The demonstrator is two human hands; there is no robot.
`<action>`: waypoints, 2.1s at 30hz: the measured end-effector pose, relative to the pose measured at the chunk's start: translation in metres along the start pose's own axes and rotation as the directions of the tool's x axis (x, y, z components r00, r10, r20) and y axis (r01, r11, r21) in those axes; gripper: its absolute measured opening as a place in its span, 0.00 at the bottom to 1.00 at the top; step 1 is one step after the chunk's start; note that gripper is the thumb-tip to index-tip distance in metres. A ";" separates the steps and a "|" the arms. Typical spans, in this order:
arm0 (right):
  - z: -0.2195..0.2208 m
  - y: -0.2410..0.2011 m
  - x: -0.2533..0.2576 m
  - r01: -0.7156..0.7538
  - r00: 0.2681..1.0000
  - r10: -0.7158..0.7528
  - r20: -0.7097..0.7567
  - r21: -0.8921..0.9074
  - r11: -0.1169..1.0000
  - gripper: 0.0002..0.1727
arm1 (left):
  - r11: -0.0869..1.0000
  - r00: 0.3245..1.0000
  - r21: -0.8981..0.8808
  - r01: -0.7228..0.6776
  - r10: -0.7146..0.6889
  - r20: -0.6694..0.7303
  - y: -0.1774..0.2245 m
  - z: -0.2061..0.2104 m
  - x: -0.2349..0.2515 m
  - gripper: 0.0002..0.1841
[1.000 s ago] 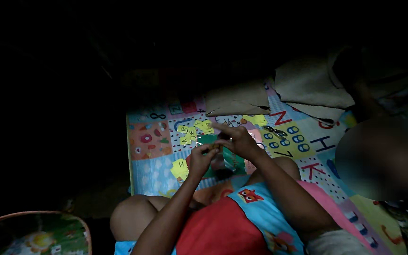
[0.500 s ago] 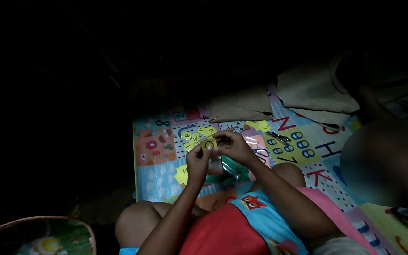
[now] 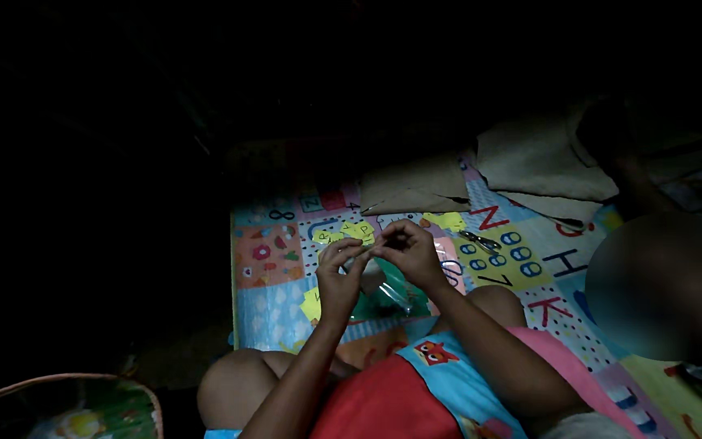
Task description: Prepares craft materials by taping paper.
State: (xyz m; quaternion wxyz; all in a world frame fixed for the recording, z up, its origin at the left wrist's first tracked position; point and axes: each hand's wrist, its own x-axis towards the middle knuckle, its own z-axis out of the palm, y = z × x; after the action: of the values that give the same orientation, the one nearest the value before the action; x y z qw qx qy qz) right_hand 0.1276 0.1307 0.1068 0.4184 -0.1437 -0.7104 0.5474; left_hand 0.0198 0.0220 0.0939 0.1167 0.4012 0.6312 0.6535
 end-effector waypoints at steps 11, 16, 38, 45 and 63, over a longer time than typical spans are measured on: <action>0.007 0.005 -0.002 0.396 0.914 -0.397 -0.080 -0.026 0.918 0.10 | 0.906 0.946 -0.324 -0.273 0.193 -0.260 0.002 0.015 -0.004 0.19; 0.002 -0.003 0.000 0.474 0.879 -0.477 -0.025 -0.073 0.877 0.04 | 0.886 0.923 -0.278 -0.371 0.321 -0.211 0.005 0.011 -0.003 0.14; -0.006 -0.009 0.002 0.455 0.886 -0.463 0.033 -0.254 0.853 0.07 | 0.920 0.922 -0.061 -0.387 0.385 -0.053 0.018 -0.003 0.001 0.09; -0.008 -0.011 0.002 0.407 0.910 -0.408 0.069 -0.326 0.853 0.07 | 0.958 0.960 0.066 -0.280 0.280 0.004 0.023 -0.008 0.002 0.09; -0.006 -0.014 0.000 0.223 0.974 -0.184 0.134 -0.401 0.889 0.03 | 0.957 0.979 0.212 -0.200 0.202 0.014 0.022 -0.004 -0.002 0.07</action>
State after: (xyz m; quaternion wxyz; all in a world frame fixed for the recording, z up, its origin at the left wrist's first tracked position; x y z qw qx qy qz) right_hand 0.1355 0.1295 0.1196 0.4002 -0.1284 -0.8397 0.3438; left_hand 0.0260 0.0141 0.1137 0.0036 0.4707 0.6539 0.5924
